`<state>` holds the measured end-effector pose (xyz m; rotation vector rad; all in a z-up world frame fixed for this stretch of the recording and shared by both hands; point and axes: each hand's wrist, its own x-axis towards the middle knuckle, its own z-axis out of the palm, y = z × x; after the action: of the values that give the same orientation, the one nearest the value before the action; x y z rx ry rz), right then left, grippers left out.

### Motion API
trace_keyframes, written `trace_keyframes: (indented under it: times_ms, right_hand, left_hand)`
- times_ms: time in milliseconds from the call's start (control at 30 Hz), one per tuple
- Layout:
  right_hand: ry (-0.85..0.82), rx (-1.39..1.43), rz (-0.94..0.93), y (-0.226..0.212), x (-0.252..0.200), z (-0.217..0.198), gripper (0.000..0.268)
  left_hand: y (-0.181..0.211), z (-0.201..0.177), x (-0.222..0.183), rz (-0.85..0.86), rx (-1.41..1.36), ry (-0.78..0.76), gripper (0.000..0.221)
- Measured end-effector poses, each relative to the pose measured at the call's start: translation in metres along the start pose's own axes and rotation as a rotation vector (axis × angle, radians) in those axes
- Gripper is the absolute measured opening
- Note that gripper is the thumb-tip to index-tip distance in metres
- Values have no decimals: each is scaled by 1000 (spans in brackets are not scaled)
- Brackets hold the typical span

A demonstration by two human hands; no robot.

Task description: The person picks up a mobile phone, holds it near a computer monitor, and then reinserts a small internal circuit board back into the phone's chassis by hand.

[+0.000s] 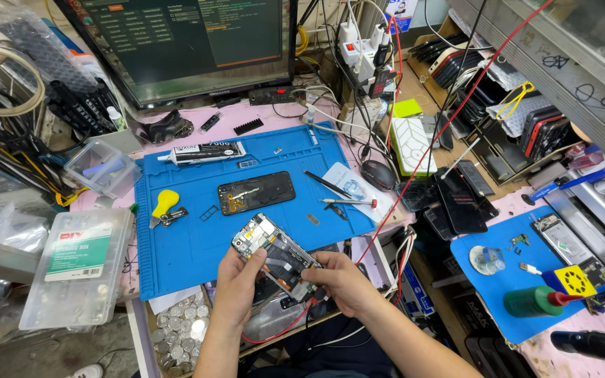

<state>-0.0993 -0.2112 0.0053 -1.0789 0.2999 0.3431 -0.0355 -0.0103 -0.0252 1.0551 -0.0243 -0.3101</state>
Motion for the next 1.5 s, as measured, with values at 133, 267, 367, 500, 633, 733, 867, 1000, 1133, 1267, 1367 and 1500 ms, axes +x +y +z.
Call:
trace_keyframes:
  times_ms: [133,267,367,500,633,733,867,1000,1133,1267,1367,1500]
  right_hand:
    - [-31,-14,-10,4,-1,0,27]
    - [-61,-102,-25,5,-6,-1,31]
    - [-134,-12,68,-8,-9,-4,33]
    - [-104,59,-33,-10,-3,-2,29]
    - [-113,-8,-129,0,3,-8,24]
    - [-92,-25,-151,2,2,-8,24]
    - [-100,-32,-197,-3,-3,0,27]
    - [-76,-99,-223,-7,-6,10,38]
    - [-65,-115,-201,-10,-8,16,48]
    - [-71,-190,-223,-14,-12,23,63]
    - [-67,-278,-308,-15,-15,27,78]
    - [-73,-283,-320,-19,-17,31,77]
  left_hand:
    - [7,2,-3,-6,0,-8,34]
    - [12,3,-5,8,25,-10,37]
    - [16,-1,-10,-14,59,-108,40]
    - [20,6,-16,-12,131,-229,40]
    - [47,8,-25,39,267,-204,49]
    - [71,14,-33,213,533,-25,53]
    - [91,31,-46,293,907,70,40]
    - [91,40,-49,444,890,75,36]
    - [89,43,-50,484,925,68,33]
    - [88,46,-50,432,962,85,30]
    - [87,47,-49,472,921,74,26]
    - [87,47,-47,391,792,77,26]
